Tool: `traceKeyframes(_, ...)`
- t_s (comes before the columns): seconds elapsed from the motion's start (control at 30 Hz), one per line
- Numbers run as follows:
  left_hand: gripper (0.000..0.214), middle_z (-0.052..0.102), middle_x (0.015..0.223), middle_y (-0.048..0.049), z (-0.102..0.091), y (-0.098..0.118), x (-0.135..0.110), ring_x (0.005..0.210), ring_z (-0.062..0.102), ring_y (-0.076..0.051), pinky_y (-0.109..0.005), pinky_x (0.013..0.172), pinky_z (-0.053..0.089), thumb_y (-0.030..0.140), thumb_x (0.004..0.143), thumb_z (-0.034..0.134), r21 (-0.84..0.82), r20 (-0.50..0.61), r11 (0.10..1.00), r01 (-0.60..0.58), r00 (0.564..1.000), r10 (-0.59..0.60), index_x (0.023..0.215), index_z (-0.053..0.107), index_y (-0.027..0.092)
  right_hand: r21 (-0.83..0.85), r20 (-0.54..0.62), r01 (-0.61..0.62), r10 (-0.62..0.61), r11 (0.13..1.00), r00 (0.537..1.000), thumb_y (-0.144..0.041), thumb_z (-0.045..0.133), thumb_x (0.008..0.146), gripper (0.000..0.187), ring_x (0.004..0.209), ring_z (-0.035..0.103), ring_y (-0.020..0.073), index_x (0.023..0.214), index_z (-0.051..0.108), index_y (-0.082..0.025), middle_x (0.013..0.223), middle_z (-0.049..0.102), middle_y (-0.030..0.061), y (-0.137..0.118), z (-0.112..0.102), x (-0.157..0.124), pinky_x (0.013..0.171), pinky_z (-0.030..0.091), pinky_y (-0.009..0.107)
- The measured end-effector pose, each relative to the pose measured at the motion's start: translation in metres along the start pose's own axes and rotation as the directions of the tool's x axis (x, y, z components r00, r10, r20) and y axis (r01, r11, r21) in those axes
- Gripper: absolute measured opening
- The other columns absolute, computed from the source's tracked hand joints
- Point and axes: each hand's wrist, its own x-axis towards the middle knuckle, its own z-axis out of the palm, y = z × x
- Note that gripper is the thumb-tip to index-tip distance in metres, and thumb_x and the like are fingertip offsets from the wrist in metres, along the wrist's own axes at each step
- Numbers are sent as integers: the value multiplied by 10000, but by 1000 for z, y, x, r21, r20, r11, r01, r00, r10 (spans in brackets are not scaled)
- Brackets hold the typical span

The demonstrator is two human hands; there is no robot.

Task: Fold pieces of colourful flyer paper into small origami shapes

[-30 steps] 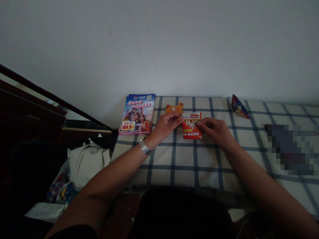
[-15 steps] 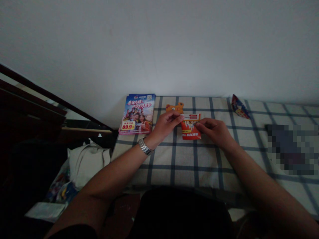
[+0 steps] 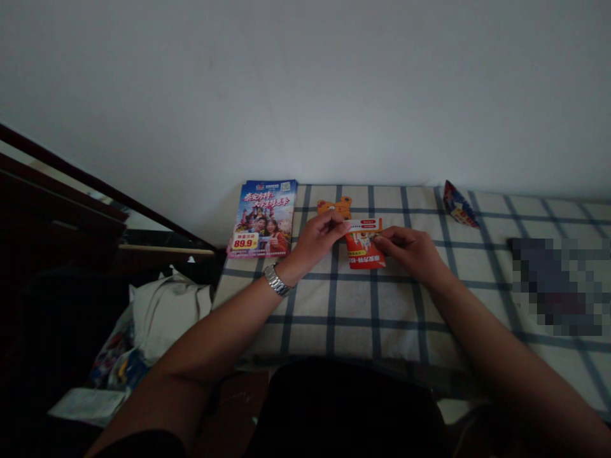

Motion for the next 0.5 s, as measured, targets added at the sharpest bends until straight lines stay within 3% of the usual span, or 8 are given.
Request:
traceKeyframes(0.2,394,753,971,-51,0,2,-1,905,696,-191,-323,856,568,577,923,801,-16,-44,1000,10,999,-11,939,721,191,-20,-11,5,-5,1000,1000,-609,787,883,389,728,739,218,884,799,-220,837,815,64,1,-2,0,643,594,330)
traceKeyframes(0.5,312,739,945,-28,0,3,-1,907,682,-184,-325,863,556,513,963,769,0,-51,1000,-25,998,25,909,719,209,-7,14,-1,1,1000,1000,-636,789,872,421,736,742,226,891,801,-215,850,819,73,1,0,0,664,605,344)
